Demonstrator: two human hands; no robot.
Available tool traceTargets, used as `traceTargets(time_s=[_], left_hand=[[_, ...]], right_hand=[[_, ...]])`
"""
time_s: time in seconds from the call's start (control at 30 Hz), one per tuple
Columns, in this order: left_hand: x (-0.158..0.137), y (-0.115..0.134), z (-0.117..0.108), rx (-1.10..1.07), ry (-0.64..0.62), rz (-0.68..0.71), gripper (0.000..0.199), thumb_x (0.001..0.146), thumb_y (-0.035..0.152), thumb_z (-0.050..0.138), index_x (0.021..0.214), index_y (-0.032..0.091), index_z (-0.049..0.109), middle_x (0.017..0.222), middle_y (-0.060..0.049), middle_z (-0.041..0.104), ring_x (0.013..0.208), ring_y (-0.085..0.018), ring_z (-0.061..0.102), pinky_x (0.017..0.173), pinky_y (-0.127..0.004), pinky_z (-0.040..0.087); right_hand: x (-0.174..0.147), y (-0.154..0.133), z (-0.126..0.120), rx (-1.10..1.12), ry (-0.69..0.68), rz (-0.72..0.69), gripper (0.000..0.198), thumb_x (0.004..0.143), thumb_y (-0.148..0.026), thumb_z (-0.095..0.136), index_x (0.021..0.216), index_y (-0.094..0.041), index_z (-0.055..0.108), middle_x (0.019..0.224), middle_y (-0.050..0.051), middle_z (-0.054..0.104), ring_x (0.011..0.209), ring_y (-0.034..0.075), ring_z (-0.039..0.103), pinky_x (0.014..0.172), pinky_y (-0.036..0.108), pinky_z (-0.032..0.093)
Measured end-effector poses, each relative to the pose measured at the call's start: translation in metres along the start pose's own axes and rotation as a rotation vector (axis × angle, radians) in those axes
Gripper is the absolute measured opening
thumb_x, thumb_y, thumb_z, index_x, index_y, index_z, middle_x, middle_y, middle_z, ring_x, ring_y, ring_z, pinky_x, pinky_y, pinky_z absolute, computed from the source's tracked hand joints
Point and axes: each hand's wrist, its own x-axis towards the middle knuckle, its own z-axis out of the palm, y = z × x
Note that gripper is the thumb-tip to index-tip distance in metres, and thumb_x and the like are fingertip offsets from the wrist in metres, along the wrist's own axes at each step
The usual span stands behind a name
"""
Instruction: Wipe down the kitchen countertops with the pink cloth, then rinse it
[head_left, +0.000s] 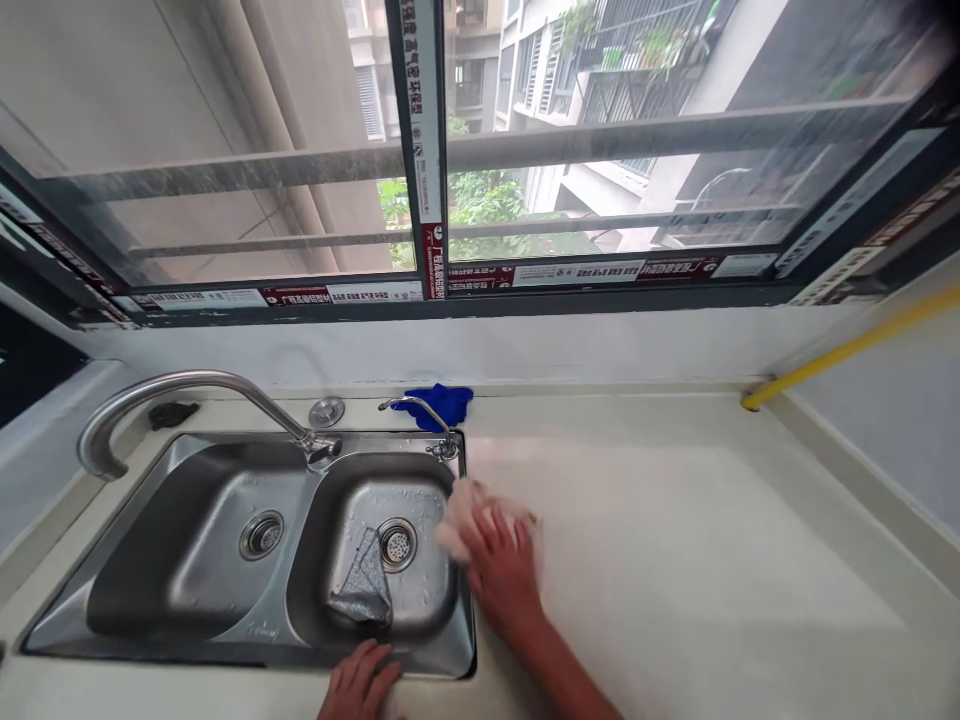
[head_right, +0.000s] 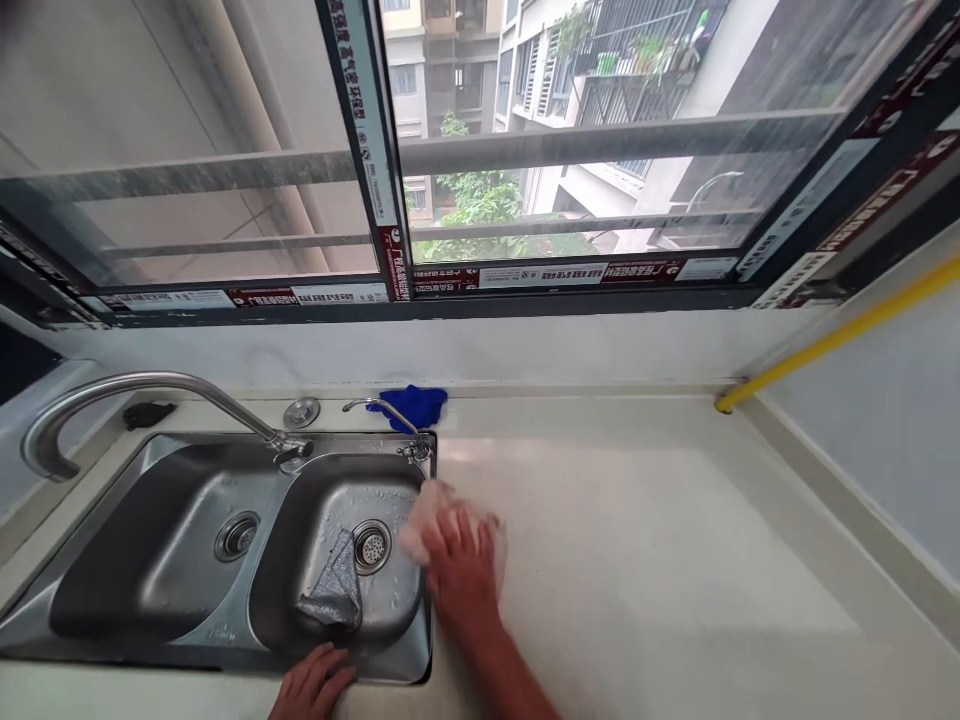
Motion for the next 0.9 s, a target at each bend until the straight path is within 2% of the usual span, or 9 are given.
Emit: traceTargets(time_s=[0.13, 0.23, 0.3, 0.43, 0.5, 0.6, 0.7, 0.8, 0.9], left_hand=[[0.006, 0.003, -0.008, -0.011, 0.003, 0.001, 0.044, 0.085, 0.048, 0.065, 0.123, 0.027, 0.063, 0.124, -0.004, 0.068, 0.118, -0.023, 0.058, 0.094, -0.032, 0.050], [0.009, 0.003, -0.011, -0.016, 0.005, -0.003, 0.044, 0.086, 0.049, 0.064, 0.125, 0.027, 0.063, 0.124, -0.004, 0.068, 0.119, -0.022, 0.057, 0.095, -0.031, 0.049], [0.010, 0.003, -0.012, -0.028, 0.002, 0.000, 0.044, 0.087, 0.049, 0.063, 0.125, 0.027, 0.063, 0.123, -0.003, 0.069, 0.118, -0.022, 0.057, 0.094, -0.030, 0.049], [0.013, 0.004, -0.016, -0.042, 0.004, 0.000, 0.042, 0.087, 0.050, 0.063, 0.123, 0.027, 0.064, 0.122, -0.003, 0.069, 0.118, -0.021, 0.057, 0.095, -0.030, 0.048], [0.015, 0.006, -0.019, -0.024, 0.022, -0.005, 0.041, 0.087, 0.050, 0.063, 0.122, 0.027, 0.064, 0.121, -0.004, 0.069, 0.118, -0.021, 0.057, 0.095, -0.031, 0.048], [0.019, 0.009, -0.025, -0.003, 0.039, -0.011, 0.042, 0.087, 0.049, 0.064, 0.121, 0.025, 0.064, 0.120, -0.005, 0.069, 0.118, -0.022, 0.058, 0.094, -0.032, 0.049], [0.023, 0.011, -0.030, -0.005, 0.059, -0.009, 0.041, 0.087, 0.048, 0.064, 0.120, 0.024, 0.064, 0.119, -0.006, 0.070, 0.117, -0.023, 0.058, 0.093, -0.033, 0.049], [0.027, 0.011, -0.032, -0.017, 0.071, -0.002, 0.040, 0.088, 0.048, 0.063, 0.119, 0.024, 0.064, 0.117, -0.005, 0.070, 0.116, -0.023, 0.059, 0.092, -0.033, 0.049], [0.030, 0.010, -0.033, -0.021, 0.051, 0.008, 0.039, 0.088, 0.049, 0.062, 0.120, 0.026, 0.063, 0.116, -0.003, 0.071, 0.114, -0.022, 0.059, 0.090, -0.032, 0.048]], right_hand=[[-0.108, -0.015, 0.001, -0.105, 0.095, -0.252, 0.056, 0.078, -0.029, 0.062, 0.134, -0.029, 0.057, 0.153, 0.006, 0.049, 0.148, 0.034, 0.029, 0.120, 0.054, 0.015], [-0.136, 0.004, -0.007, -0.126, 0.078, -0.397, 0.051, 0.080, -0.028, 0.060, 0.130, -0.031, 0.059, 0.149, 0.005, 0.054, 0.147, 0.030, 0.032, 0.120, 0.050, 0.019], [-0.119, 0.027, -0.017, -0.110, 0.017, -0.270, 0.048, 0.082, -0.024, 0.058, 0.129, -0.033, 0.060, 0.148, 0.004, 0.054, 0.145, 0.027, 0.037, 0.118, 0.048, 0.024], [-0.045, 0.078, -0.043, -0.163, -0.063, 0.294, 0.039, 0.093, -0.038, 0.061, 0.130, -0.027, 0.059, 0.144, 0.008, 0.054, 0.132, 0.028, 0.050, 0.111, 0.053, 0.039], [-0.015, 0.098, -0.053, -0.188, -0.049, 0.420, 0.043, 0.094, -0.044, 0.062, 0.131, -0.022, 0.057, 0.139, 0.010, 0.055, 0.122, 0.027, 0.056, 0.103, 0.052, 0.048], [0.005, 0.110, -0.059, -0.202, -0.029, 0.501, 0.041, 0.095, -0.043, 0.062, 0.129, -0.020, 0.057, 0.133, 0.009, 0.058, 0.113, 0.024, 0.060, 0.095, 0.048, 0.054], [0.007, 0.104, -0.058, -0.208, -0.034, 0.527, 0.041, 0.095, -0.042, 0.062, 0.129, -0.019, 0.057, 0.131, 0.009, 0.059, 0.112, 0.024, 0.061, 0.094, 0.047, 0.055], [-0.002, 0.079, -0.054, -0.211, -0.053, 0.503, 0.041, 0.095, -0.043, 0.061, 0.129, -0.020, 0.057, 0.134, 0.010, 0.057, 0.115, 0.024, 0.060, 0.097, 0.049, 0.053], [-0.037, 0.038, -0.036, -0.204, -0.093, 0.447, 0.046, 0.094, -0.042, 0.061, 0.135, -0.022, 0.055, 0.143, 0.011, 0.054, 0.127, 0.028, 0.054, 0.107, 0.054, 0.045]])
